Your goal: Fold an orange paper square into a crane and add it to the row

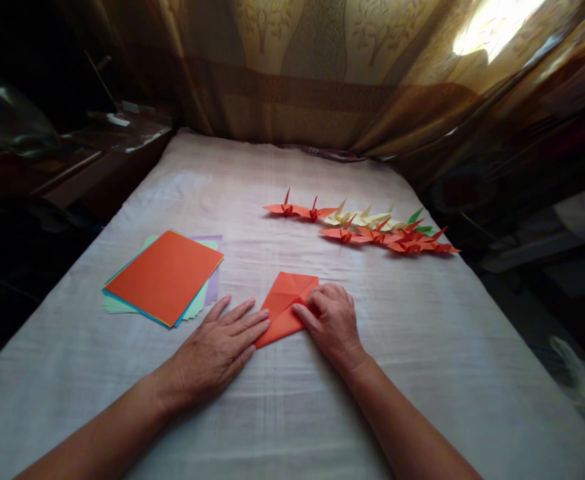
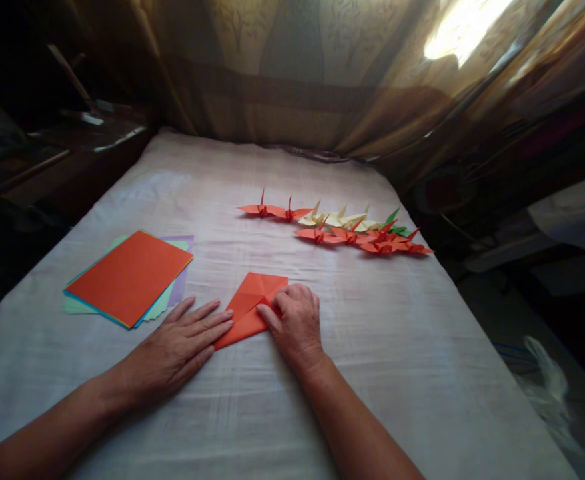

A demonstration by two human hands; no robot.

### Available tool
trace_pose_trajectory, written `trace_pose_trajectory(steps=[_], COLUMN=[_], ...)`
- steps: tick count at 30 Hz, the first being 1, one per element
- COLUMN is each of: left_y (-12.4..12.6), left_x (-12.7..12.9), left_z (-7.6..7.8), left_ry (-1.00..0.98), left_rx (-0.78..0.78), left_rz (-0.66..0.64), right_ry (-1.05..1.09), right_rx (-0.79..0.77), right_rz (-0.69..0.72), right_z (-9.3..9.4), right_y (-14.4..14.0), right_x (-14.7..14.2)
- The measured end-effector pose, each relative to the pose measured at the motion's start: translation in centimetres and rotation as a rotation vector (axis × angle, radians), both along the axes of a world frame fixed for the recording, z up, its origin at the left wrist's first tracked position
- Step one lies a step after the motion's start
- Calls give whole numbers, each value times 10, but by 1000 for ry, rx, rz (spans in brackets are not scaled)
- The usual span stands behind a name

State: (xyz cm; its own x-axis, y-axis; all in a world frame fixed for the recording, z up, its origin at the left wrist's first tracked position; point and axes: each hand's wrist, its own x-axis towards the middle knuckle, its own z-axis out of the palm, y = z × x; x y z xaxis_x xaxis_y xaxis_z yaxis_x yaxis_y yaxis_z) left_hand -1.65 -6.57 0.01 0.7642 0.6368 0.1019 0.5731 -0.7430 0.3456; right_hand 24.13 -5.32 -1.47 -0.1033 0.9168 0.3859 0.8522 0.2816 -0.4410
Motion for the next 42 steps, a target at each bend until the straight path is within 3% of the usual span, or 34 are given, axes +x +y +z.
trace_pose_trajectory(steps=[17, 42], left_y=[4, 0], left_x=[-2, -3], left_z=[9, 5], left_ry=[5, 112], left_rx=[-144, 34], left_rz=[7, -51], right_ry=[-72, -66], right_rx=[-5, -38], right_rz=[-6, -87], right_z=[2, 5], right_y=[-1, -1], right_x=[0, -5])
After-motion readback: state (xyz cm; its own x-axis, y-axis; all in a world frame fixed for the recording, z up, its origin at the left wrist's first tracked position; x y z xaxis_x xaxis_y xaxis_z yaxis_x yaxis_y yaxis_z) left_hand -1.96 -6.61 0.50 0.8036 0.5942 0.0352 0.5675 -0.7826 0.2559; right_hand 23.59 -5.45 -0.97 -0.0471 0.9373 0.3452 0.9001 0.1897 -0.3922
